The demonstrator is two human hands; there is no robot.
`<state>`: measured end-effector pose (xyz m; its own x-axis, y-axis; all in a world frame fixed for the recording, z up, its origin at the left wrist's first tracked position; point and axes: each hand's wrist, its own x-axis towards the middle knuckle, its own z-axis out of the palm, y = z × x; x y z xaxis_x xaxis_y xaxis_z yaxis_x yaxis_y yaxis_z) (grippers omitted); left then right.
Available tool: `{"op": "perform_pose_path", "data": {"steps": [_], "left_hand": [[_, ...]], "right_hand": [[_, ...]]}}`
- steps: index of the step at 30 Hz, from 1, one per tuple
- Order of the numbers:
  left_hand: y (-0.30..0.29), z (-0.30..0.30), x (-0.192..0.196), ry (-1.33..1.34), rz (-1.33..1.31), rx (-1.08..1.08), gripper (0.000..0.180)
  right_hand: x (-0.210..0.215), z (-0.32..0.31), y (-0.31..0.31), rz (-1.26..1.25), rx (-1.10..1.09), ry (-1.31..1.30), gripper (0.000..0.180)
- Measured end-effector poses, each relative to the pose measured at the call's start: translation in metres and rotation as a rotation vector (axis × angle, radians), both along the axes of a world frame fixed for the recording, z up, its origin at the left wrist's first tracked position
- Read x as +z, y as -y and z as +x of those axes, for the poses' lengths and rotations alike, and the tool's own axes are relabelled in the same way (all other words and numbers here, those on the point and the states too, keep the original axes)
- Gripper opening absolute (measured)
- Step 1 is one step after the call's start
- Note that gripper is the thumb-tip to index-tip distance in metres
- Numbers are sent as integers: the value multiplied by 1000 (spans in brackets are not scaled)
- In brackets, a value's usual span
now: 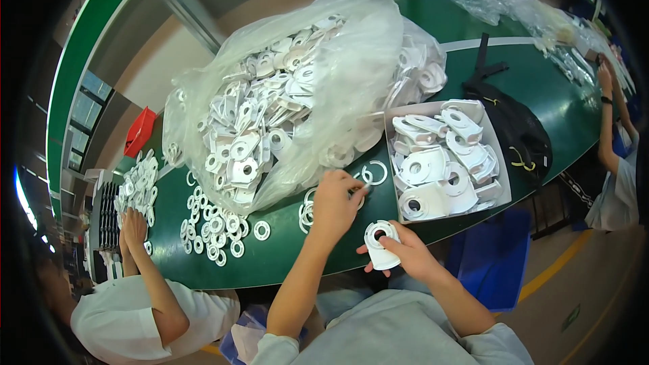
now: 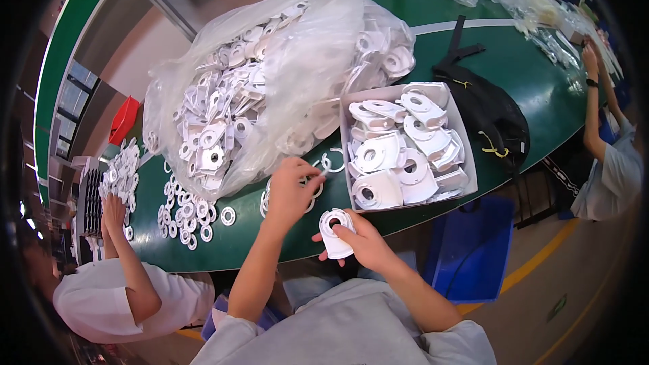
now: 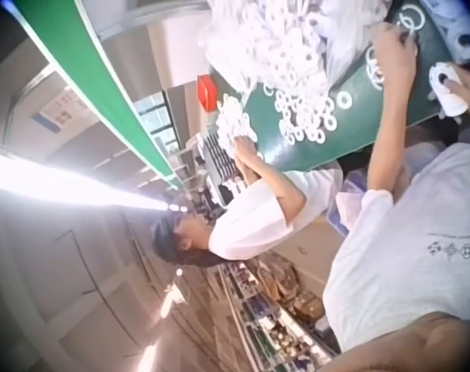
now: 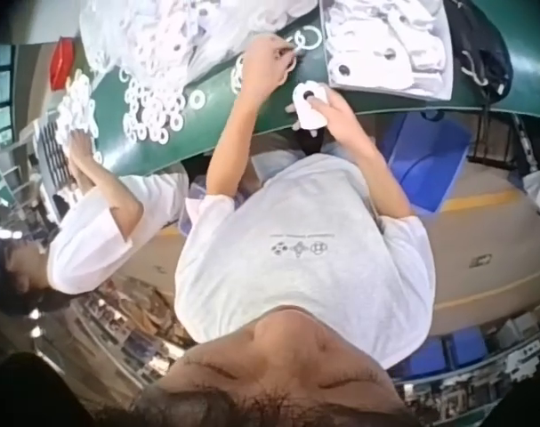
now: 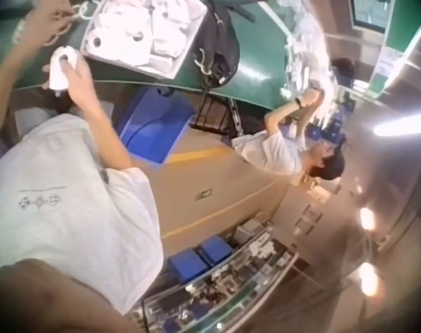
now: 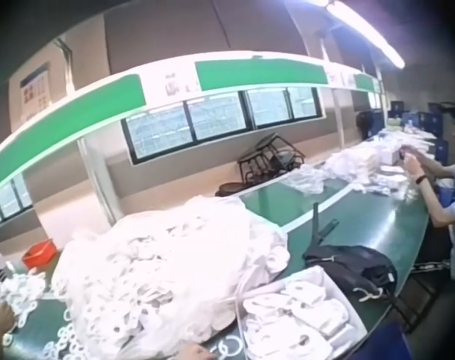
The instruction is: Inspecting and sorting white plastic circular components at a manufacturing workbench.
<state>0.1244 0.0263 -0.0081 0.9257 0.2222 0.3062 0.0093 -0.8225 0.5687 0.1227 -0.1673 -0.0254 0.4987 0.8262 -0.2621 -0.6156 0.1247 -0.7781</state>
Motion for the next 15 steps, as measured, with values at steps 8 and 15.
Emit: {"op": "perform_pose_path", "data": {"steps": [8,15], "left_hand": [[-60,14,30,-239,-707,79,15],[-66,19,52,-444,-487,20,23]], "right_hand": [[9,4,0,-62,68,7,26],[8,1,-9,-60,68,-67,28]]}}
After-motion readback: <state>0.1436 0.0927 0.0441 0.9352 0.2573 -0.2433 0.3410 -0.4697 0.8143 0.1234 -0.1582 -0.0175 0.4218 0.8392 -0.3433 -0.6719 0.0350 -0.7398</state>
